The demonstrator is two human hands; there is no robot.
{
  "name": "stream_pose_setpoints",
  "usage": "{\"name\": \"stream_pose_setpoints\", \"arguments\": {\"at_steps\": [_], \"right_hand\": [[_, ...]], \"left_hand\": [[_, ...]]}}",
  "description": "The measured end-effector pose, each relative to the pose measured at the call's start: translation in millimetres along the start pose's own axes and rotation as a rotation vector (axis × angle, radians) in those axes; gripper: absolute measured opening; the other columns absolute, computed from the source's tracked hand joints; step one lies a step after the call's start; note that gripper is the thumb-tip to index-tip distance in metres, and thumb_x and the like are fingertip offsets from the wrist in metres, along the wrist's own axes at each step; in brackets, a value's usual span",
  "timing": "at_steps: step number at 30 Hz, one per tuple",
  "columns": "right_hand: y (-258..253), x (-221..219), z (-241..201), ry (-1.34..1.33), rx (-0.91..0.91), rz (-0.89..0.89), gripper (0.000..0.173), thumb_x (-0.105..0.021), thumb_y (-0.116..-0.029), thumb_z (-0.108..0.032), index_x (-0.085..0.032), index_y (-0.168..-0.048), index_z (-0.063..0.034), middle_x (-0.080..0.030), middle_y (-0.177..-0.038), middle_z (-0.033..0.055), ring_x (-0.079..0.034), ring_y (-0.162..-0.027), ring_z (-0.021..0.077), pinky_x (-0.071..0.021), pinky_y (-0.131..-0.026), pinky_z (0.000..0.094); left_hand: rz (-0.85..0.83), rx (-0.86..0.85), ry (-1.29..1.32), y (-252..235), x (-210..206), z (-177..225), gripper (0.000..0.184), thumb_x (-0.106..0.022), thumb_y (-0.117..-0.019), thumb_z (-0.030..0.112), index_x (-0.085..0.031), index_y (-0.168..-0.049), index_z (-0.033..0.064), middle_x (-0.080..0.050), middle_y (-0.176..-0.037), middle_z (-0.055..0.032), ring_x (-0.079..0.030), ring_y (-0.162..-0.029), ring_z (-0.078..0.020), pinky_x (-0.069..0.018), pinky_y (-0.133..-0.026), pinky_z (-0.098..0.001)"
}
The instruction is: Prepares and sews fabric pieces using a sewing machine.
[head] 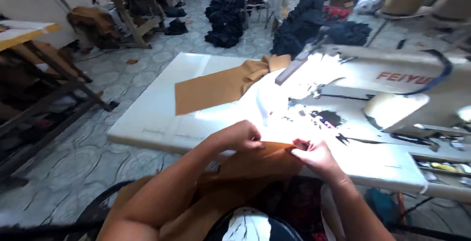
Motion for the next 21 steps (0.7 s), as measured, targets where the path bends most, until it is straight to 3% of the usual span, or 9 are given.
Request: {"name": "stream_pose_setpoints", "arguments": {"at_steps": [3,5,9,14,18,21], "right_hand": [[-2.7,2.0,-7.7,-0.032,0.026,0.044,0.01,-0.075,-0.08,-0.013,-0.067,-0.075,-0.0091,-0.058,-0.065,-0.012,-0.05,-0.059,-0.0088,-0.0422,-0.057,0.0132],[-3.5,3.3,-15.8,-0.038,0.037,0.056,0.013,-0.076,-0.0803,-0.017,-0.067,-0.073,-0.011,-0.057,-0.063,-0.0137,-0.049,-0.059,-0.0101,-0.0416,-0.057,0.0119],[-8.9,4.8,-15.8,-0.032,0.02,0.104,0.017,-0.079,-0.0807,-0.015,-0.067,-0.072,-0.0069,-0.059,-0.063,-0.0075,-0.053,-0.059,-0.0052,-0.046,-0.058,0.0159],[-9.6,5.5,-3.5,-0.053,0.068,0.212,0.014,-0.081,-0.0825,-0.011,-0.07,-0.075,-0.0046,-0.065,-0.067,-0.003,-0.059,-0.062,-0.0028,-0.0517,-0.062,0.0175],[-8.7,4.7,1.3,-0.178,0.066,0.286,0.012,-0.079,-0.0836,-0.007,-0.071,-0.076,-0.0042,-0.067,-0.068,-0.003,-0.061,-0.063,-0.0022,-0.054,-0.064,0.0177],[-8.9,2.2,-0.4,-0.304,0.048,0.321,0.013,-0.081,-0.0813,-0.002,-0.071,-0.073,-0.0041,-0.068,-0.067,-0.0032,-0.063,-0.063,0.0,-0.0566,-0.064,0.0195]], "left_hand": [[0.007,-0.049,0.062,3.7,17.2,7.2,0.035,-0.062,-0.0934,0.018,-0.061,-0.067,-0.0045,-0.061,-0.075,-0.0127,-0.058,-0.073,-0.0162,-0.0466,-0.066,-0.0332],[0.034,-0.093,0.093,8.9,27.7,12.1,0.03,-0.063,-0.0904,0.017,-0.066,-0.07,-0.0044,-0.066,-0.082,-0.0111,-0.06,-0.078,-0.0105,-0.0491,-0.07,-0.027],[0.158,-0.016,0.099,14.0,34.8,2.3,0.026,-0.069,-0.0894,0.023,-0.069,-0.071,0.0049,-0.064,-0.076,0.0038,-0.057,-0.07,0.0038,-0.0468,-0.064,-0.0156],[0.363,0.103,0.14,16.9,33.5,-1.9,0.011,-0.076,-0.0847,0.02,-0.075,-0.08,0.0098,-0.069,-0.079,0.0084,-0.061,-0.07,0.0066,-0.0508,-0.064,-0.0142],[0.422,0.136,0.156,18.5,33.7,-1.6,0.013,-0.069,-0.09,0.018,-0.072,-0.081,0.0101,-0.065,-0.074,0.0106,-0.054,-0.064,0.009,-0.0444,-0.059,-0.0113],[0.425,0.159,0.161,17.4,35.7,4.0,0.008,-0.067,-0.0845,0.014,-0.067,-0.077,0.0112,-0.062,-0.074,0.0106,-0.053,-0.064,0.009,-0.0427,-0.058,-0.0108]]}}
Point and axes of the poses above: each hand's wrist, its own y-axis away from the middle knuckle, its own x-axis out of the back of the hand, z = x × y, the point moved 2 cm from there along -y, towards the middle knuckle
